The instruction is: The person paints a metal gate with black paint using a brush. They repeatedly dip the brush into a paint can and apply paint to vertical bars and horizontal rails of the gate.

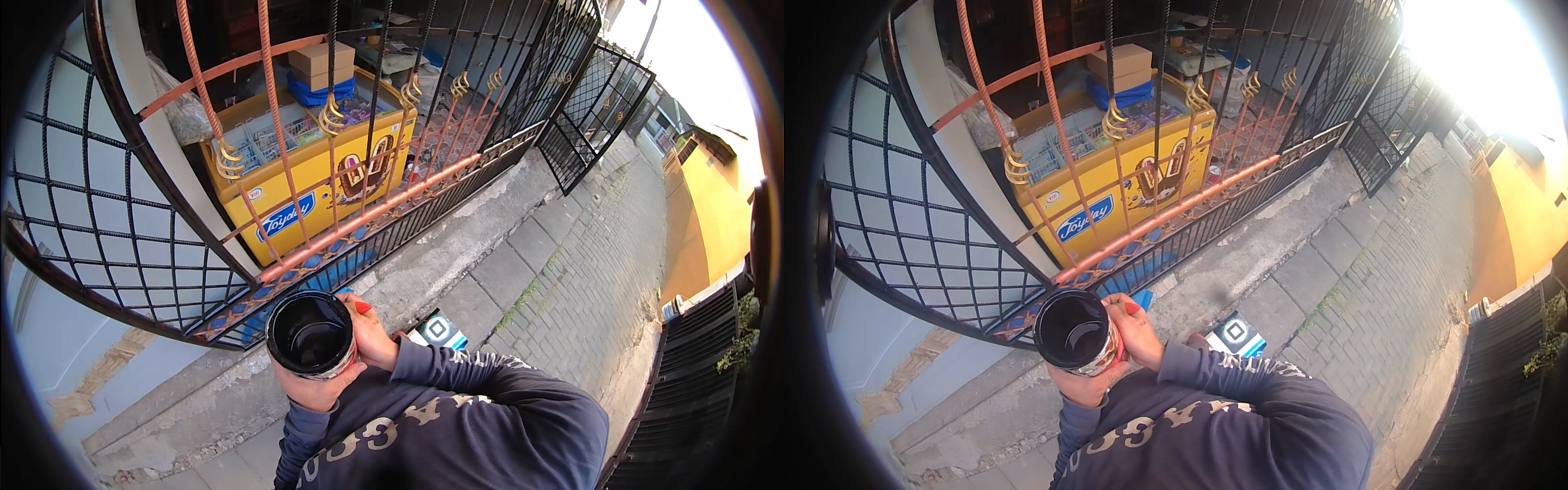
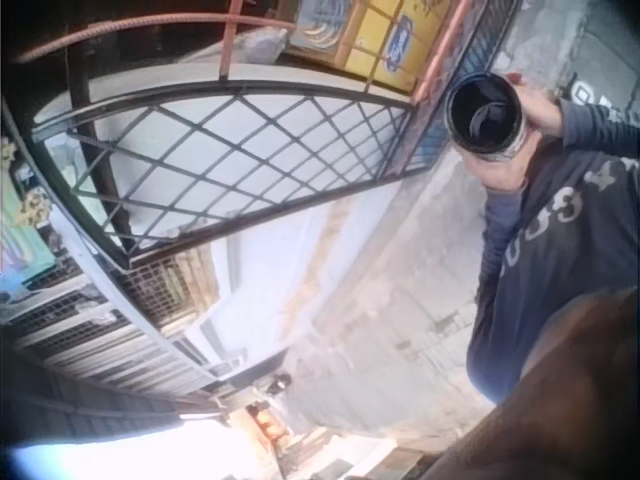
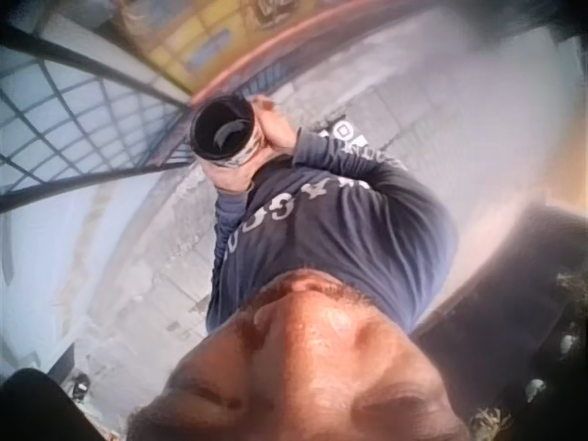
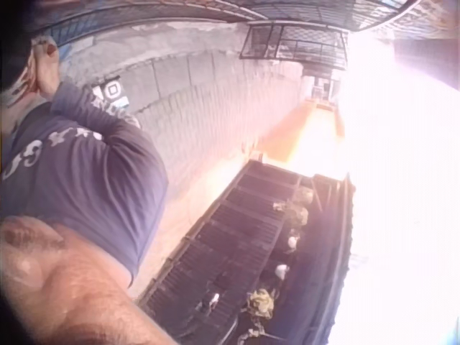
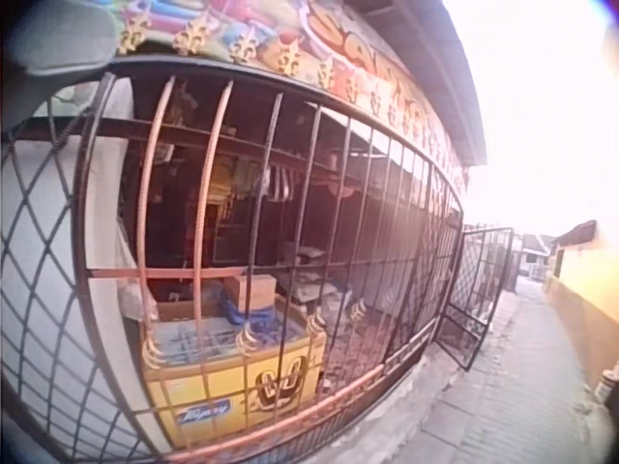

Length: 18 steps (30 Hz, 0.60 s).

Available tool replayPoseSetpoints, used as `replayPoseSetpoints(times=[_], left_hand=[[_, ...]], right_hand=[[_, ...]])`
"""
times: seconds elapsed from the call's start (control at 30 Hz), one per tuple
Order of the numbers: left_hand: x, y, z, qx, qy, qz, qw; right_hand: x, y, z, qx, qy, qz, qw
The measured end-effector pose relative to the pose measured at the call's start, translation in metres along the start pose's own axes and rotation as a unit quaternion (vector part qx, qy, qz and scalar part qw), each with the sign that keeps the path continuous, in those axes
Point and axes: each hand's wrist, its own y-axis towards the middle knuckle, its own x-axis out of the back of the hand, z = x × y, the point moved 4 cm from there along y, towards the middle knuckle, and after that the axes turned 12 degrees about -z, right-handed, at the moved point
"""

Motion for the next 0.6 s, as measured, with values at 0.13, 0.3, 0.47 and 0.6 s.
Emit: replayPoseSetpoints(times=[0.13,0.3,0.47,0.6], left_hand=[[0.004,-0.005,0.000,0.051,-0.038,-0.008,0.998],[0.027,-0.001,-0.001,-0.034,0.021,-0.057,0.998],[0.056,0.002,0.001,-0.102,0.125,-0.099,0.982],[0.074,0.002,-0.006,-0.085,0.150,-0.130,0.976]], right_hand=[[0.001,0.010,0.015,0.096,-0.142,0.012,0.985],[0.028,0.035,0.036,0.061,-0.156,-0.026,0.986],[0.054,0.050,0.079,-0.007,-0.072,-0.038,0.997],[0.015,0.043,0.129,0.047,-0.050,0.091,0.993]])
